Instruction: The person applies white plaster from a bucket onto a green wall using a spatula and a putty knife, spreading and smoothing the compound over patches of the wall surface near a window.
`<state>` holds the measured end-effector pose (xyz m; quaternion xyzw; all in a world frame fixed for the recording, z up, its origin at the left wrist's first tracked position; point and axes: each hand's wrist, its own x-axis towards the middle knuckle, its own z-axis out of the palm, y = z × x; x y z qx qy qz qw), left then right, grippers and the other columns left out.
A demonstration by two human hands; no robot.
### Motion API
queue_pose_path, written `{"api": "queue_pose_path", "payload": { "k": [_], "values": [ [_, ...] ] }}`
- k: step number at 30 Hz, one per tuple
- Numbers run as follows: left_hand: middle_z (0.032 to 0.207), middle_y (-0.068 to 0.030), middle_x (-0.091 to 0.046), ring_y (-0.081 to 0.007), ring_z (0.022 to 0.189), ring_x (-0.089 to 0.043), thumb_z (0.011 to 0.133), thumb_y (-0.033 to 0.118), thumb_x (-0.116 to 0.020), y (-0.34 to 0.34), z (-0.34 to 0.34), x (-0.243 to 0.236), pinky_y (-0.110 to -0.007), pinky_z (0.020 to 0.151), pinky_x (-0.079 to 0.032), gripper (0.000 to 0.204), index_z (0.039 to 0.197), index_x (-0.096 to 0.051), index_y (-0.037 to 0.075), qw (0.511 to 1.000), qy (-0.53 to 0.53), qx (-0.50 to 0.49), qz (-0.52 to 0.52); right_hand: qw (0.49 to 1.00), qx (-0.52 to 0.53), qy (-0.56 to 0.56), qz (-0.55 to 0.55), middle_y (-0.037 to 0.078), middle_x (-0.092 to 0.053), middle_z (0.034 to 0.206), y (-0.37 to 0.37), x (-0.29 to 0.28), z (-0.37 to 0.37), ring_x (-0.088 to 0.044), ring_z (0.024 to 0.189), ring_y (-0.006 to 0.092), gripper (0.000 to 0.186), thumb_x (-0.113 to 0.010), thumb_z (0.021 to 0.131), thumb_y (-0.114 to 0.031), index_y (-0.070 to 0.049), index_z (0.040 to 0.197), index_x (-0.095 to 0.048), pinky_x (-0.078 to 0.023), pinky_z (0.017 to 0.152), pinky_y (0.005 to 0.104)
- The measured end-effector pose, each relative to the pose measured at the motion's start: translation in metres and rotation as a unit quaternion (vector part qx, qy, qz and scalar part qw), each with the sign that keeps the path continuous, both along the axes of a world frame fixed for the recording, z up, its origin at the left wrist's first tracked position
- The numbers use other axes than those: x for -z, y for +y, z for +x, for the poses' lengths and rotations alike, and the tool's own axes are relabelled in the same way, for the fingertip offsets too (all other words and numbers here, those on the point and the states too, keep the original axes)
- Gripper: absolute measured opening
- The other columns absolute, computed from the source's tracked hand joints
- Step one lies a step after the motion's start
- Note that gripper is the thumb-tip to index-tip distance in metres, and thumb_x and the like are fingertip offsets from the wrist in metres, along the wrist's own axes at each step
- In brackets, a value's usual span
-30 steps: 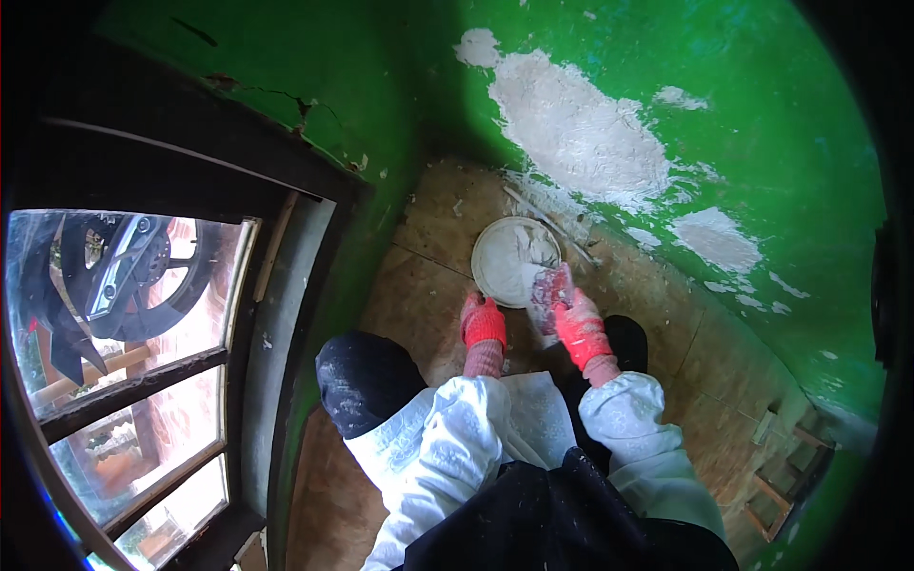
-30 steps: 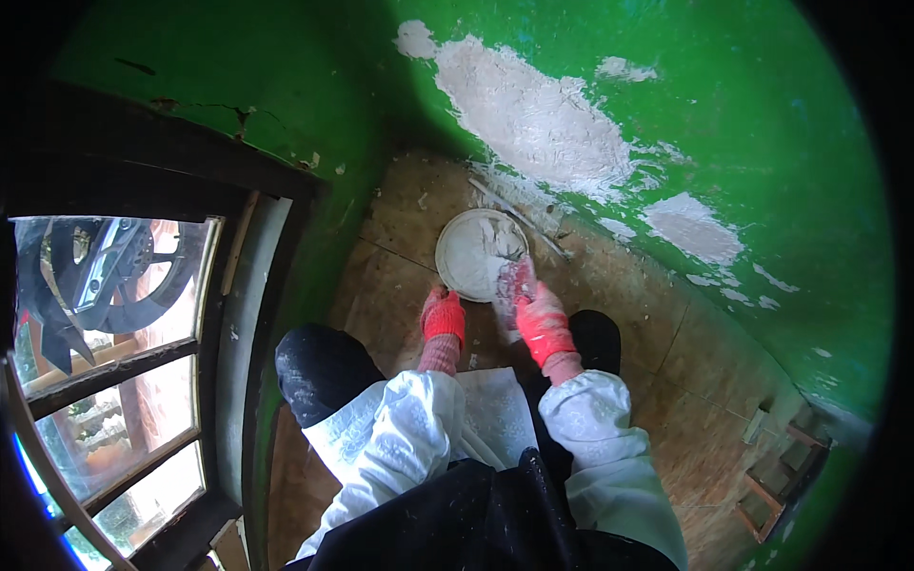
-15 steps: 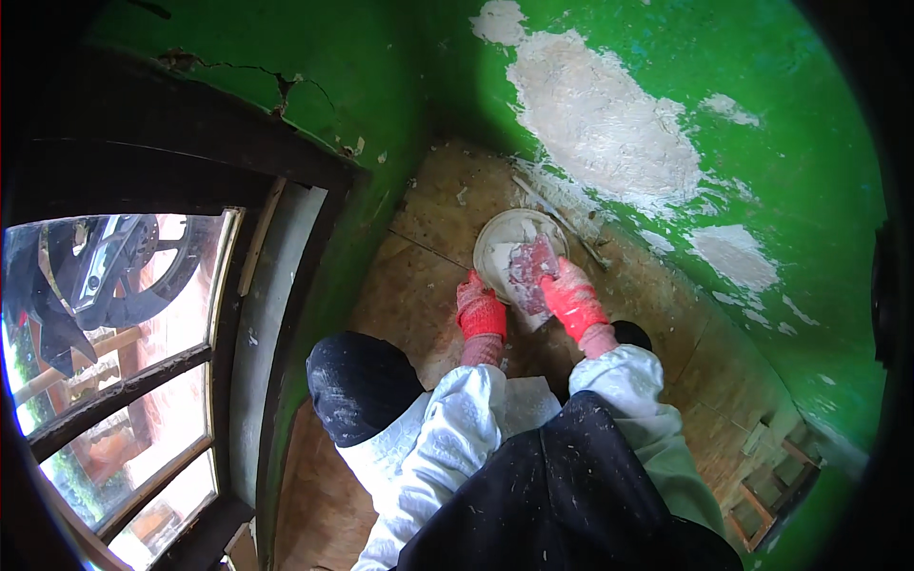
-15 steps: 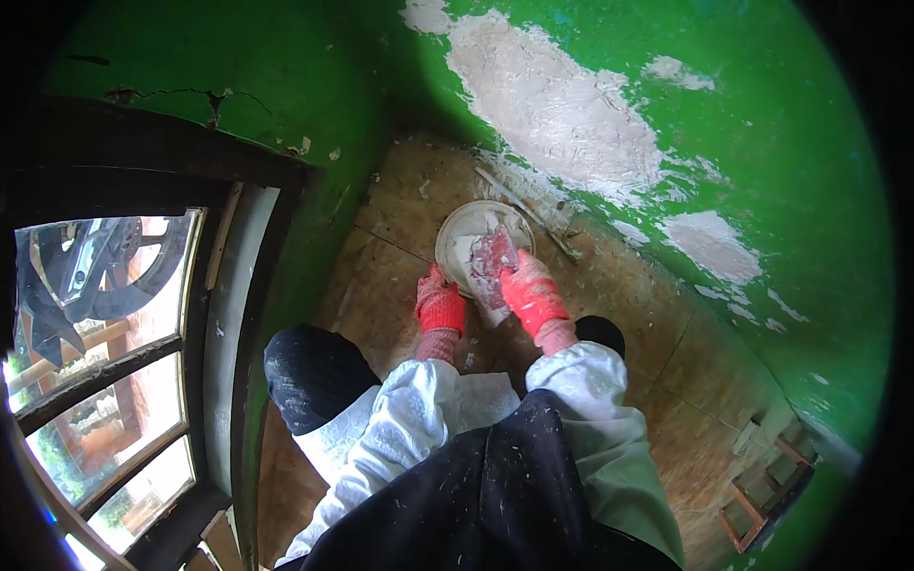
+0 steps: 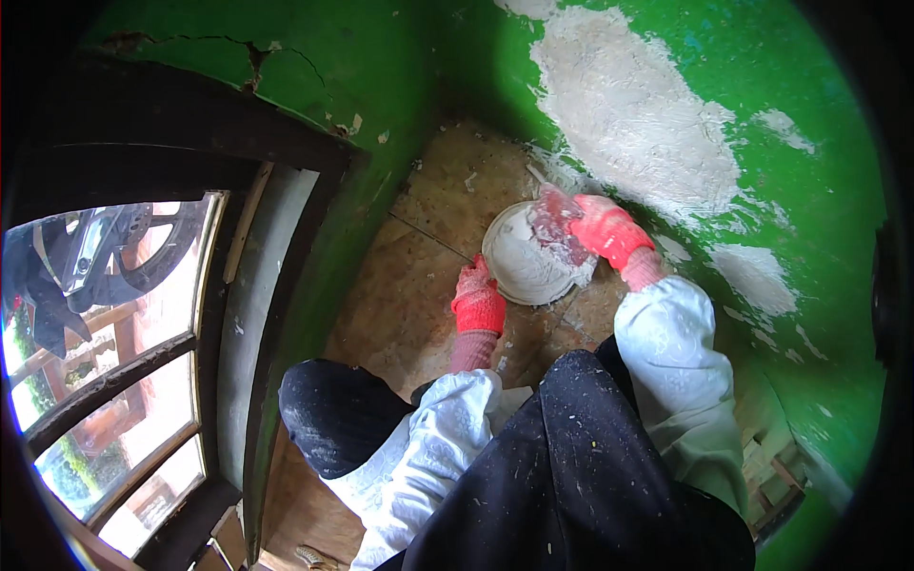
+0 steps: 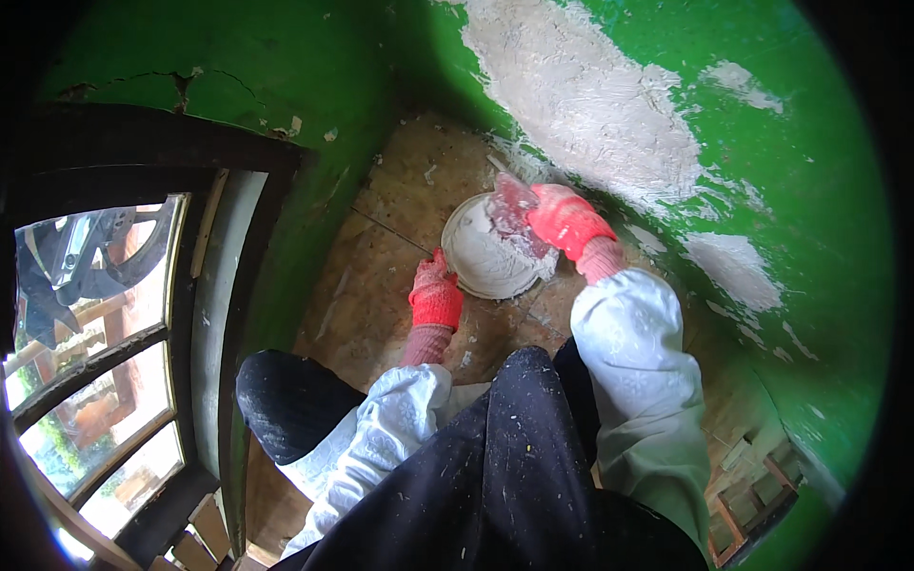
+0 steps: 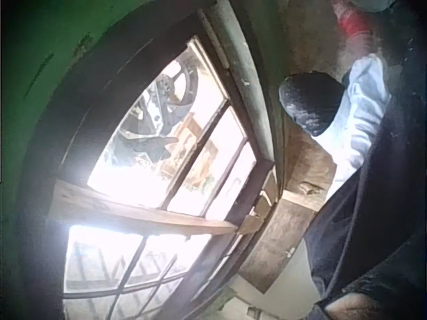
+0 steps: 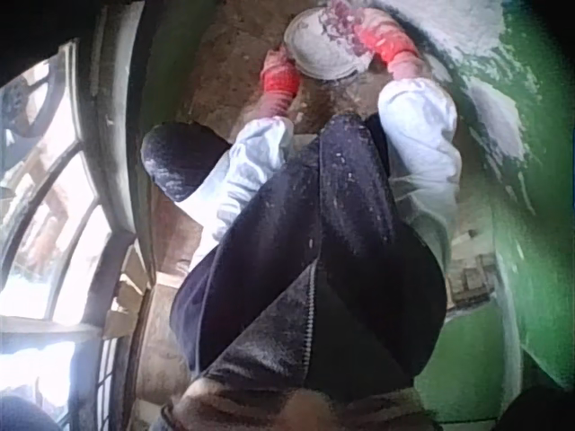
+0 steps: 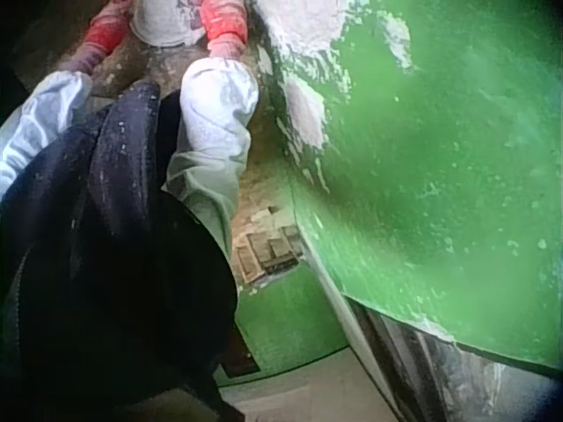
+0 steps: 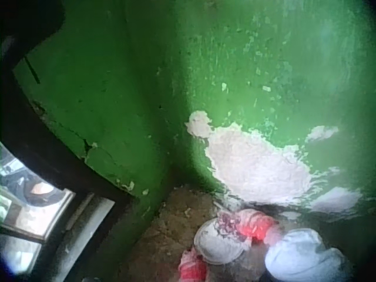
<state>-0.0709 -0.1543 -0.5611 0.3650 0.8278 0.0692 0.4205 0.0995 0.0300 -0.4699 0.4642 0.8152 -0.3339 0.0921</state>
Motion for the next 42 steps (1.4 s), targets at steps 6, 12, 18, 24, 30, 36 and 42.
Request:
{"api": "queue_pose_path", "payload": {
  "k": [6, 12, 18, 24, 30, 36, 42],
  "values": [
    [0.127, -0.0188, -0.045, -0.0344, 0.113, -0.048, 0.078, 0.014, -0.063, 0.007, -0.005, 0.002, -0.037, 0.091, -0.043, 0.061, 0.131, -0.034, 0.008, 0.998, 0.005, 0.04, -0.042, 0.978, -0.2, -0.001, 0.065, 0.021, -0.059, 0.104, 0.001, 0.018, -0.029, -0.059, 0.093, 0.0321, 0.039, -0.053, 0.077, -0.023, 0.001, 0.107, -0.058, -0.046, 0.084, 0.0373],
    [0.13, -0.0177, -0.044, -0.0326, 0.115, -0.047, 0.081, 0.02, -0.062, 0.011, -0.012, -0.024, -0.039, 0.093, -0.041, 0.056, 0.13, -0.036, 0.009, 0.996, -0.039, -0.023, -0.075, 0.978, -0.204, -0.014, 0.035, 0.019, -0.062, 0.093, 0.034, -0.017, -0.05, -0.059, 0.088, 0.0345, 0.025, -0.053, 0.074, -0.02, -0.009, 0.095, -0.063, -0.047, 0.077, 0.0415],
    [0.13, -0.0161, -0.044, -0.033, 0.113, -0.049, 0.082, 0.022, -0.061, 0.021, -0.016, -0.02, -0.041, 0.091, -0.042, 0.055, 0.13, -0.036, 0.011, 0.992, -0.074, -0.005, -0.105, 0.961, -0.268, -0.066, 0.008, 0.018, -0.063, 0.092, 0.026, -0.017, -0.078, -0.06, 0.086, 0.0341, 0.024, -0.055, 0.075, -0.022, -0.007, 0.091, -0.064, -0.048, 0.075, 0.0418],
    [0.129, -0.0189, -0.042, -0.0347, 0.113, -0.049, 0.082, 0.021, -0.061, 0.011, -0.017, -0.015, -0.041, 0.089, -0.044, 0.061, 0.134, -0.031, 0.016, 0.993, -0.025, 0.073, -0.086, 0.967, -0.226, -0.113, -0.046, 0.018, -0.062, 0.096, 0.03, -0.032, -0.076, -0.06, 0.088, 0.0327, 0.028, -0.056, 0.074, -0.024, -0.006, 0.092, -0.064, -0.048, 0.075, 0.0411],
    [0.128, -0.0207, -0.042, -0.0372, 0.115, -0.046, 0.081, 0.02, -0.062, 0.018, -0.018, -0.023, -0.041, 0.091, -0.044, 0.063, 0.135, -0.031, 0.015, 0.995, -0.026, 0.061, -0.074, 0.981, -0.169, -0.091, -0.036, 0.019, -0.059, 0.106, 0.01, -0.036, -0.017, -0.055, 0.101, 0.0315, 0.037, -0.053, 0.077, -0.026, -0.003, 0.105, -0.059, -0.044, 0.088, 0.0376],
    [0.127, -0.0227, -0.043, -0.0379, 0.115, -0.046, 0.08, 0.018, -0.061, 0.022, -0.009, -0.025, -0.04, 0.092, -0.043, 0.062, 0.135, -0.032, 0.013, 0.995, -0.036, 0.053, -0.076, 0.997, -0.068, -0.025, 0.015, 0.018, -0.057, 0.111, -0.055, 0.012, 0.049, -0.054, 0.103, 0.0314, 0.043, -0.054, 0.076, -0.029, 0.001, 0.108, -0.056, -0.042, 0.088, 0.0393],
    [0.122, -0.023, -0.047, -0.0377, 0.111, -0.049, 0.081, 0.019, -0.06, 0.013, -0.014, -0.021, -0.041, 0.09, -0.043, 0.06, 0.134, -0.034, 0.013, 0.998, -0.013, 0.037, -0.057, 0.997, 0.005, -0.054, -0.061, 0.023, -0.06, 0.094, -0.035, -0.021, 0.066, -0.056, 0.09, 0.0388, 0.031, -0.056, 0.072, -0.026, -0.002, 0.092, -0.061, -0.046, 0.08, 0.0446]
  ]
}}
